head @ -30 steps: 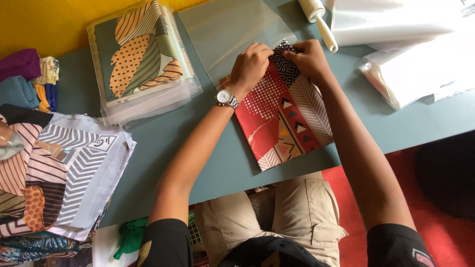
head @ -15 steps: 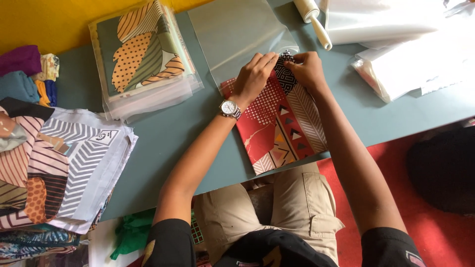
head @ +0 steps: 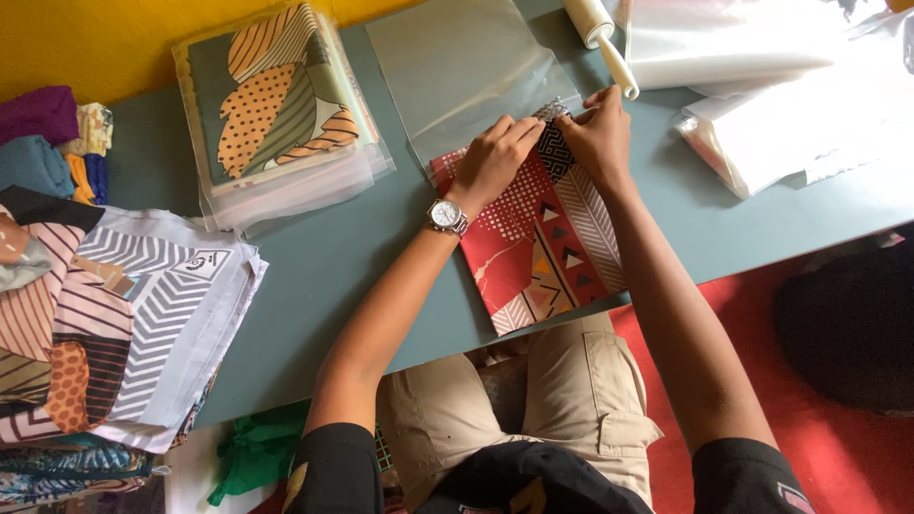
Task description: The person places a folded patterned cloth into a clear plastic bag, folds the top edge over, and seals the bag by pressing along the closure strip. The person then smooths the bag and places it on the table.
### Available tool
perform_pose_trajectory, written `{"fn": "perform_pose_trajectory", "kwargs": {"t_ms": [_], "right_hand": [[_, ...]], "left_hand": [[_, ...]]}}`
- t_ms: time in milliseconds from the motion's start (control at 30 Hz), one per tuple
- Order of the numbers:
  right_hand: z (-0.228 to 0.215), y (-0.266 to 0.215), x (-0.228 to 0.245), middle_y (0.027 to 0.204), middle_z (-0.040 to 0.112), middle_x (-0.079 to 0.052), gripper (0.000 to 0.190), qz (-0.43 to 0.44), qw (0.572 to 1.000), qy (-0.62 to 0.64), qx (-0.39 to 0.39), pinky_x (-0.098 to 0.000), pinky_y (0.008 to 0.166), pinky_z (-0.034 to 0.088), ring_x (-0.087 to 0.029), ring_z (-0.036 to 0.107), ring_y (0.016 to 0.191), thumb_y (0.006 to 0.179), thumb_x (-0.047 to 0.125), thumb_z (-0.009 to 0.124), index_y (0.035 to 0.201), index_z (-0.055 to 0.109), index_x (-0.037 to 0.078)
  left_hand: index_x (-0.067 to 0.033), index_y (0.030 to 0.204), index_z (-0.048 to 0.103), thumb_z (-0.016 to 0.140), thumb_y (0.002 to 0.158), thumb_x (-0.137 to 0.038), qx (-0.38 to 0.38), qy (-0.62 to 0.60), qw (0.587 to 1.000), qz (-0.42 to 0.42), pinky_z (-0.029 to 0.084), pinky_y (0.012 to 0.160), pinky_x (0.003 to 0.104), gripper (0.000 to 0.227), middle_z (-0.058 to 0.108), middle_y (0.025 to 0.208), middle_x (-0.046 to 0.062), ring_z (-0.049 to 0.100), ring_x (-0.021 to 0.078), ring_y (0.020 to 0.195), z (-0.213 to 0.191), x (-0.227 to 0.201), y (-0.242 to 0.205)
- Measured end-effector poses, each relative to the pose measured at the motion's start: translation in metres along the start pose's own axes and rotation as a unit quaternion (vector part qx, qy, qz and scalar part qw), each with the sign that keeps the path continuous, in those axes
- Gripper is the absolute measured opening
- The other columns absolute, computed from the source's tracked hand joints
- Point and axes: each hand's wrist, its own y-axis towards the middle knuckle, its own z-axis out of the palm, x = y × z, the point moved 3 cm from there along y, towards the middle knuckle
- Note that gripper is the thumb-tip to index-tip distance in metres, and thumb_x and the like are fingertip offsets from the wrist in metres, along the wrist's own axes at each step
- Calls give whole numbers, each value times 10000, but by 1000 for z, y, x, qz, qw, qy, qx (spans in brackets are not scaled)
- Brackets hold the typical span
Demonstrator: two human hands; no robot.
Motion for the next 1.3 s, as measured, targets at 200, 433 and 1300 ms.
{"fn": "perform_pose_trajectory", "kwargs": {"t_ms": [200, 433, 1300], "right_hand": [[-2, -6, 9, 717, 585, 0, 459, -51, 997, 38, -44, -356, 629, 466, -166, 559, 623, 836, 67, 808, 1004, 389, 151], [-3, 2, 4, 859, 554, -39, 415, -126, 992, 14, -4, -360, 671, 474, -187, 522, 742, 919, 70, 795, 1003, 391, 112], [-13, -8, 0, 777, 762, -125, 309, -114, 972, -204, 30, -467, 571, 456, -275, 666, 638, 939, 334, 828, 826, 778, 51]], "left_hand": [[-23, 1190, 735, 705, 888, 88, -24, -12, 1000, 10, 639, 682, 261, 323, 731, 1148, 77, 652, 206, 899, 3, -4, 5], [-54, 1304, 685, 654, 792, 204, 35, -73, 997, -7, 643, 769, 317, 574, 713, 1208, 113, 663, 255, 1017, -14, 2, -7], [-105, 763, 641, 725, 844, -50, 2, -18, 998, -64, 546, 502, 325, 129, 648, 753, 56, 616, 214, 674, 40, 13, 44]]}}
